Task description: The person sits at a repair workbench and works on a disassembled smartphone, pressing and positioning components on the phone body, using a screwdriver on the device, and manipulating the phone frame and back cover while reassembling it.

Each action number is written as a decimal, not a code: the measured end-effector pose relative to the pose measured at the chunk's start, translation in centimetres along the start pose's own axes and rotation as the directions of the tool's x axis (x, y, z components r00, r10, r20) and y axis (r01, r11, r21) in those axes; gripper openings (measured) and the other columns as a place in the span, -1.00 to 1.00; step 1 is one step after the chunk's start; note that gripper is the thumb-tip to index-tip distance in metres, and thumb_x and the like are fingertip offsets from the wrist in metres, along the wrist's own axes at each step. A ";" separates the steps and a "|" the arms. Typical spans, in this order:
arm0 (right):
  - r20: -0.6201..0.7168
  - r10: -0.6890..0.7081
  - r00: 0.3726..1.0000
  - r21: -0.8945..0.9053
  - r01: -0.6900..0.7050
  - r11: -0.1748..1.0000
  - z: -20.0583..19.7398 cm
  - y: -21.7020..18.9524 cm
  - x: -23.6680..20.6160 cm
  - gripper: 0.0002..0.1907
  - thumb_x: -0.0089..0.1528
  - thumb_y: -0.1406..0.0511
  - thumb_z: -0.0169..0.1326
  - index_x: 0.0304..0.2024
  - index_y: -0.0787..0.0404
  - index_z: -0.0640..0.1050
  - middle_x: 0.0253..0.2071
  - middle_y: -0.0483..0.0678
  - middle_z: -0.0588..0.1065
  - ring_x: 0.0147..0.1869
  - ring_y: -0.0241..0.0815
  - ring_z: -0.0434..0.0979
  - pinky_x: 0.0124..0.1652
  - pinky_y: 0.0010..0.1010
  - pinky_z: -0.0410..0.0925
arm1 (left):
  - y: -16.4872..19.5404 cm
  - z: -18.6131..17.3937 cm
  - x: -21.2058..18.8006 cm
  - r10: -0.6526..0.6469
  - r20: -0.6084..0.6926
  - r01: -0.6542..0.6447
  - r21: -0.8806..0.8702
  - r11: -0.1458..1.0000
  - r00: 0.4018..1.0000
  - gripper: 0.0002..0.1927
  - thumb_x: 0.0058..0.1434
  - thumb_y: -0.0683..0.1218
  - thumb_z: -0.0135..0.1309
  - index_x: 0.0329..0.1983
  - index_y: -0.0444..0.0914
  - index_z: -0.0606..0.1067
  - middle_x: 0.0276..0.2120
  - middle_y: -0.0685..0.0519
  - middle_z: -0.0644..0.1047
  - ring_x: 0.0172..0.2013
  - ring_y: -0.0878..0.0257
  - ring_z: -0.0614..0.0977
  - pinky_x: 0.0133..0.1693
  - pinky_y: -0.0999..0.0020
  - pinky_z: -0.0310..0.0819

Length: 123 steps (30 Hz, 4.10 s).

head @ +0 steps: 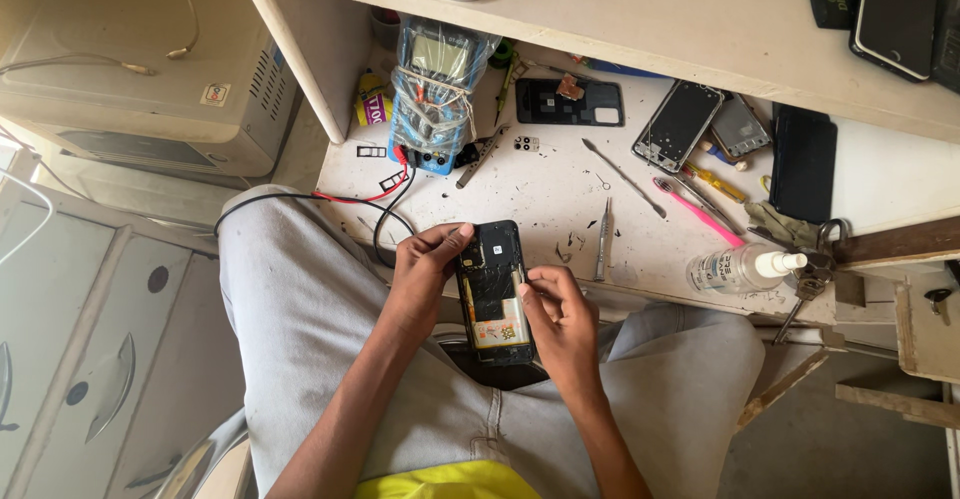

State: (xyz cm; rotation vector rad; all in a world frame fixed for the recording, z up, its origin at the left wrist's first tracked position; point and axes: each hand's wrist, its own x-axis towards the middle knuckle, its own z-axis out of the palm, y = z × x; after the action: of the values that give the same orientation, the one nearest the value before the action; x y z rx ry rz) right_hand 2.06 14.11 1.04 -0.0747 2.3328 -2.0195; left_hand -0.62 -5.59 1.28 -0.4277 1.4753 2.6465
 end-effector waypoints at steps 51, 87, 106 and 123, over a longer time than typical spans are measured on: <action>-0.121 -0.544 0.830 -0.581 0.385 0.717 2.8 -5.1 -2.0 -0.75 0.20 0.46 0.28 -0.09 0.30 0.54 -0.28 0.05 0.61 -0.29 -0.08 0.66 -0.30 -0.33 0.46 | -0.8 2.1 -1.2 -0.050 0.056 0.063 -0.267 0.962 0.997 -0.38 0.12 -0.14 0.32 0.11 -0.22 0.18 -0.17 0.01 0.41 -0.16 0.24 0.55 -0.13 0.27 0.50; -0.039 -0.512 0.858 -0.648 0.369 0.666 2.6 -3.3 -1.2 -0.76 0.23 0.47 0.19 -0.05 0.38 0.53 -0.28 0.18 0.59 -0.29 0.08 0.64 -0.33 -0.21 0.44 | -1.0 3.2 -1.5 0.055 -0.185 -0.020 0.187 0.982 0.981 -0.34 0.03 0.02 0.41 -0.01 -0.31 0.25 -0.32 0.07 0.45 -0.34 0.38 0.52 -0.34 0.48 0.50; -0.086 -0.194 0.977 -0.336 0.155 0.929 1.8 -1.8 -0.8 -0.83 0.33 0.35 0.15 -0.06 0.32 0.58 -0.31 -0.01 0.60 -0.33 -0.31 0.55 -0.32 -0.50 0.41 | -0.5 3.0 -1.7 0.047 -0.219 0.005 0.232 0.973 0.975 -0.34 0.03 0.07 0.40 -0.04 -0.33 0.28 -0.33 0.04 0.50 -0.34 0.36 0.55 -0.34 0.45 0.51; 0.129 0.154 0.980 0.099 -0.167 0.981 0.0 -2.4 -0.3 -0.74 0.33 0.32 0.12 0.01 0.35 0.57 -0.18 -0.08 0.60 -0.15 -0.46 0.52 -0.17 -0.58 0.42 | -1.0 1.9 -0.9 -0.074 -0.107 0.061 -0.119 0.991 0.991 -0.44 0.07 -0.07 0.35 0.00 -0.32 0.30 -0.25 0.02 0.50 -0.25 0.28 0.58 -0.19 0.30 0.55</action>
State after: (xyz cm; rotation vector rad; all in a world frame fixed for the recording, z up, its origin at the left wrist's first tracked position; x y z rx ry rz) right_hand 2.31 13.78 3.44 -0.0032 2.0807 -2.0005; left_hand 0.11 -3.41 1.62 -0.6330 1.3137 2.7030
